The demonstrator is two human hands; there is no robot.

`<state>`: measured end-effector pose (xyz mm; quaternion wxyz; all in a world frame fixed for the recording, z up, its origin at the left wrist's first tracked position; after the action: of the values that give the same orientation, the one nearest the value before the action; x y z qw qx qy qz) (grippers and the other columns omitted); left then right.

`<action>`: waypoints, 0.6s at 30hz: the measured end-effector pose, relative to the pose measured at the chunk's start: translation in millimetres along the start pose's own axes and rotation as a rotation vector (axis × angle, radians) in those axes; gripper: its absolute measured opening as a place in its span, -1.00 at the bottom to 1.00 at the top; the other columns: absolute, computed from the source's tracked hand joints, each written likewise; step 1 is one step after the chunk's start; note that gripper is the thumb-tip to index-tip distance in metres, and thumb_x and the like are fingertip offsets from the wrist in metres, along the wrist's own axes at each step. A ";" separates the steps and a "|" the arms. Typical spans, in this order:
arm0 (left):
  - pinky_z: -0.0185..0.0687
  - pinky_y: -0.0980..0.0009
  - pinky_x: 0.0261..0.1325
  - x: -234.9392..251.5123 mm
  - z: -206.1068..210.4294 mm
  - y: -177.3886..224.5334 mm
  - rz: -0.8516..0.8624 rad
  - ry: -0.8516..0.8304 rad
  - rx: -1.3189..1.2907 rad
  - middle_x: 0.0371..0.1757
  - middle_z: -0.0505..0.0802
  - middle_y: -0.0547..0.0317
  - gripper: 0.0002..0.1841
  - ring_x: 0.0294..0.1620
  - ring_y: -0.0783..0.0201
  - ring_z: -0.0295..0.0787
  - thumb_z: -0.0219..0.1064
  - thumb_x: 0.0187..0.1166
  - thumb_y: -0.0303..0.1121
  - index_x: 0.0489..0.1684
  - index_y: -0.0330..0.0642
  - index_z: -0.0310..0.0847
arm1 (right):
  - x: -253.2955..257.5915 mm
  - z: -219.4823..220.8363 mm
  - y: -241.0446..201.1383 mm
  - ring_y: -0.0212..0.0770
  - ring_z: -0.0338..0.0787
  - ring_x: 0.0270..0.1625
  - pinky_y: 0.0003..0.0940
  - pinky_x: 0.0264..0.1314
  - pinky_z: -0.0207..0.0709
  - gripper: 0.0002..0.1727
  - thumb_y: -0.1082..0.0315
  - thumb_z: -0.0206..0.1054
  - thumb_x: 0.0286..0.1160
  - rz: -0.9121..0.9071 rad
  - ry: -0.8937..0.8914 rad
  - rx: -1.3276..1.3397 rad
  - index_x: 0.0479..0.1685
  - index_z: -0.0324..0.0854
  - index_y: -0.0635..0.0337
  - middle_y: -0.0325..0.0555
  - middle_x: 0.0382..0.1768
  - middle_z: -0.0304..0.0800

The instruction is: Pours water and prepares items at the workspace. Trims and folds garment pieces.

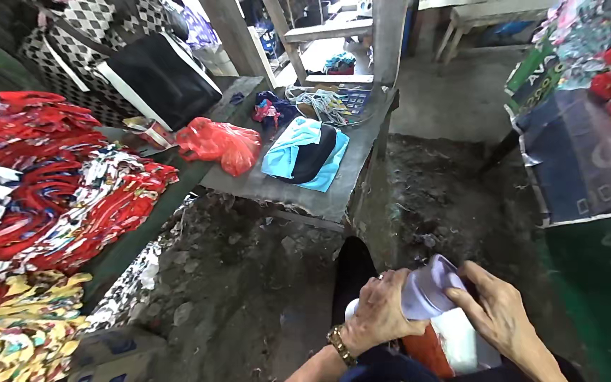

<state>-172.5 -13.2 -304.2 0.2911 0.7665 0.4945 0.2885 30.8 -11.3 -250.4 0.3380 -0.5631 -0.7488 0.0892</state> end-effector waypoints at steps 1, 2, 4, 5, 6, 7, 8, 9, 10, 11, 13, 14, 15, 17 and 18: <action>0.82 -0.06 0.12 1.7 -10.3 -6.8 -0.048 0.045 -0.070 0.17 0.88 -0.07 -0.05 0.12 0.03 0.88 0.77 -0.07 0.04 0.42 -0.29 0.59 | -2.0 -3.9 4.4 -0.39 0.60 -0.51 -0.36 -0.51 0.51 -0.14 -0.54 -0.14 0.59 0.025 -0.024 0.142 -0.21 0.64 0.14 -0.23 -0.50 0.64; 0.81 -0.03 0.20 3.3 -24.8 -16.6 -0.122 0.106 -0.174 0.15 0.88 -0.08 -0.04 0.13 0.08 0.88 0.78 -0.04 -0.02 0.45 -0.37 0.53 | -3.4 -7.6 8.5 -0.46 0.62 -0.43 -0.45 -0.42 0.56 -0.13 -0.54 -0.15 0.60 0.045 -0.034 0.249 -0.08 0.63 0.15 -0.25 -0.42 0.66; 0.77 0.22 0.31 5.7 -61.7 -43.8 -0.292 0.295 -0.380 0.15 0.85 -0.09 -0.01 0.15 0.26 0.85 0.75 0.04 -0.18 0.53 -0.50 0.35 | -5.8 -10.8 19.5 -0.60 0.60 -0.42 -0.61 -0.39 0.53 -0.27 -0.40 -0.06 0.69 0.098 -0.012 0.321 -0.06 0.63 0.14 -0.33 -0.42 0.66; 0.75 0.29 0.34 5.2 -81.8 -59.4 -0.347 0.425 -0.459 0.21 0.81 -0.14 0.00 0.19 0.29 0.82 0.70 0.09 -0.27 0.60 -0.55 0.24 | -8.0 -8.7 27.2 -0.62 0.57 -0.47 -0.63 -0.43 0.50 -0.35 -0.32 0.03 0.71 0.145 -0.005 0.289 -0.13 0.65 0.13 -0.37 -0.47 0.63; 0.73 0.32 0.36 5.4 -102.9 -75.0 -0.385 0.550 -0.510 0.29 0.77 -0.16 0.01 0.24 0.30 0.79 0.65 0.13 -0.34 0.67 -0.53 0.15 | -11.5 -4.4 36.6 -0.58 0.56 -0.51 -0.57 -0.46 0.48 -0.41 -0.25 0.09 0.69 0.192 -0.017 0.223 -0.19 0.67 0.13 -0.36 -0.52 0.63; 0.72 0.33 0.38 7.0 -125.6 -89.3 -0.410 0.652 -0.528 0.36 0.72 -0.15 0.01 0.29 0.30 0.76 0.62 0.18 -0.38 0.72 -0.48 0.09 | -15.7 1.4 46.7 -0.48 0.58 -0.54 -0.44 -0.49 0.49 -0.45 -0.21 0.11 0.67 0.227 -0.042 0.140 -0.22 0.69 0.13 -0.33 -0.54 0.64; 0.71 0.31 0.39 9.7 -149.7 -102.1 -0.427 0.725 -0.511 0.41 0.69 -0.14 0.00 0.33 0.29 0.74 0.62 0.22 -0.41 0.75 -0.43 0.08 | -21.1 8.6 56.5 -0.33 0.63 -0.54 -0.25 -0.49 0.53 -0.47 -0.16 0.13 0.65 0.246 -0.081 0.055 -0.22 0.72 0.15 -0.25 -0.54 0.68; 0.71 0.29 0.40 13.8 -174.4 -112.8 -0.441 0.768 -0.457 0.42 0.68 -0.13 -0.01 0.35 0.27 0.72 0.63 0.23 -0.40 0.75 -0.39 0.09 | -27.4 16.4 65.2 -0.15 0.72 -0.52 -0.04 -0.47 0.58 -0.50 -0.09 0.16 0.63 0.259 -0.133 -0.008 -0.22 0.74 0.20 -0.12 -0.52 0.73; 0.69 0.26 0.41 19.8 -199.0 -122.2 -0.445 0.785 -0.373 0.42 0.67 -0.13 0.00 0.36 0.26 0.71 0.64 0.22 -0.38 0.75 -0.35 0.10 | -34.2 24.6 73.8 0.01 0.79 -0.48 0.14 -0.44 0.62 -0.55 -0.01 0.22 0.61 0.275 -0.199 -0.048 -0.20 0.75 0.24 -0.02 -0.48 0.78; 0.68 0.19 0.41 26.5 -223.1 -131.5 -0.455 0.786 -0.267 0.41 0.69 -0.13 0.01 0.35 0.21 0.72 0.68 0.19 -0.34 0.74 -0.30 0.12 | -42.0 33.3 81.3 0.12 0.82 -0.42 0.25 -0.39 0.63 -0.60 0.05 0.27 0.61 0.296 -0.273 -0.073 -0.18 0.75 0.26 0.06 -0.45 0.80; 0.63 -0.07 0.42 45.4 -268.2 -150.5 -0.473 0.765 -0.050 0.39 0.70 -0.21 0.04 0.37 0.00 0.73 0.73 0.18 -0.23 0.73 -0.21 0.13 | -55.2 49.7 91.0 0.27 0.85 -0.31 0.37 -0.29 0.62 -0.66 0.13 0.34 0.61 0.341 -0.428 -0.102 -0.13 0.74 0.30 0.18 -0.37 0.82; 0.61 -0.19 0.39 58.5 -287.1 -157.7 -0.461 0.756 0.037 0.37 0.70 -0.28 0.04 0.35 -0.12 0.73 0.74 0.20 -0.20 0.73 -0.19 0.11 | -61.1 57.5 94.1 0.30 0.86 -0.26 0.38 -0.26 0.63 -0.67 0.14 0.34 0.62 0.355 -0.505 -0.128 -0.11 0.74 0.31 0.22 -0.32 0.84; 0.60 -0.27 0.35 73.0 -303.9 -163.4 -0.437 0.759 0.095 0.37 0.70 -0.33 0.05 0.33 -0.22 0.72 0.74 0.20 -0.20 0.74 -0.18 0.08 | -65.8 65.1 95.4 0.33 0.87 -0.18 0.41 -0.19 0.63 -0.65 0.14 0.33 0.64 0.379 -0.591 -0.148 -0.08 0.74 0.32 0.26 -0.25 0.85; 0.54 -0.18 0.46 111.2 -335.1 -171.4 -0.348 0.797 0.141 0.46 0.64 -0.34 0.11 0.43 -0.20 0.66 0.72 0.19 -0.17 0.79 -0.24 0.01 | -71.9 80.0 98.5 0.35 0.87 -0.05 0.43 -0.06 0.61 -0.61 0.09 0.26 0.69 0.429 -0.758 -0.156 -0.01 0.73 0.31 0.29 -0.12 0.86; 0.50 -0.05 0.55 134.5 -349.0 -176.8 -0.284 0.837 0.128 0.50 0.61 -0.31 0.14 0.50 -0.08 0.62 0.70 0.17 -0.15 0.79 -0.30 -0.01 | -75.0 87.4 100.6 0.35 0.86 -0.02 0.43 -0.03 0.61 -0.59 0.08 0.24 0.70 0.448 -0.814 -0.149 0.02 0.73 0.30 0.29 -0.10 0.86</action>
<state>-485.3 228.0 -181.0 0.0548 0.5245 0.6869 0.5000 66.8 -22.3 -398.6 -0.0520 -0.6525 -0.6850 0.3198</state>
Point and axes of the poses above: each hand's wrist, its own x-axis towards the middle knuckle, its own z-axis out of the palm, y = z × x, the point moved 3 cm from there along x, towards the middle knuckle
